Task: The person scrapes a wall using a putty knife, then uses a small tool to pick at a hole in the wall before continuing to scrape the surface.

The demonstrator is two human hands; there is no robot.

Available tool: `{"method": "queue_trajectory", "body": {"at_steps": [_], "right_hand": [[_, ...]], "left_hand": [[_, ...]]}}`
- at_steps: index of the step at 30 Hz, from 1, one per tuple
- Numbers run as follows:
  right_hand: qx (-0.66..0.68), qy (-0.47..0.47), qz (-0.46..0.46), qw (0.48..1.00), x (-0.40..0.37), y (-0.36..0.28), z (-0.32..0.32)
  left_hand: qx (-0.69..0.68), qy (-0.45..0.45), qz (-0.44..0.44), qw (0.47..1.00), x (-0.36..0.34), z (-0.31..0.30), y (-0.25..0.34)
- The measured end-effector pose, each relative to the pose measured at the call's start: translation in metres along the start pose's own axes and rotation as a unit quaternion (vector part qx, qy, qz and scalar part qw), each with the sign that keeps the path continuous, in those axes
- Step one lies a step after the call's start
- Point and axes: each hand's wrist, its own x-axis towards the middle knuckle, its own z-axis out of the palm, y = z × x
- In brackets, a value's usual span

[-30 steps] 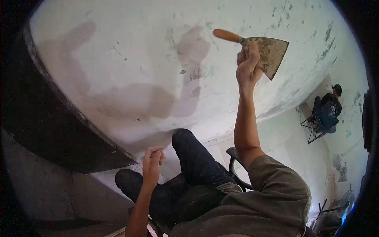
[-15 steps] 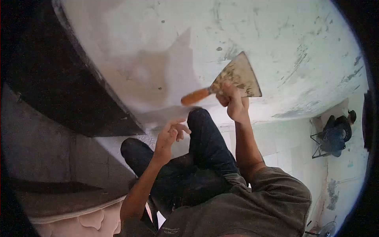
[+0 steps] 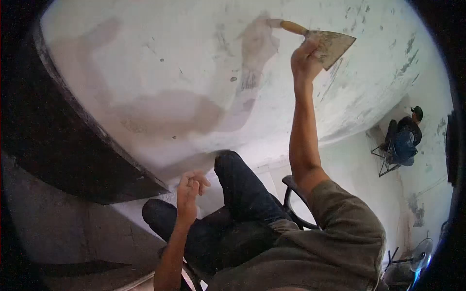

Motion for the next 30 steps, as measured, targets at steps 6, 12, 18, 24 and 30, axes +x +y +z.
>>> {"method": "queue_trajectory", "body": {"at_steps": [6, 12, 18, 24, 30], "right_hand": [[0.262, -0.048, 0.233, 0.935, -0.016, -0.017, -0.021], [0.531, -0.222, 0.495, 0.651, -0.067, -0.085, -0.075], [0.501, -0.354, 0.596, 0.518, -0.102, -0.130, -0.104], [0.474, -0.407, 0.602, 0.497, -0.130, -0.141, -0.109], [0.549, -0.407, 0.575, 0.450, -0.133, -0.117, -0.109]], "left_hand": [[-0.013, -0.008, 0.004, 1.000, -0.002, 0.005, 0.003], [0.029, 0.027, -0.008, 0.999, -0.002, 0.006, 0.006], [0.005, 0.005, 0.001, 1.000, 0.000, 0.009, 0.009], [-0.022, -0.025, -0.030, 0.999, -0.007, 0.007, 0.015], [-0.011, -0.005, -0.042, 0.999, 0.007, 0.019, 0.022]]}}
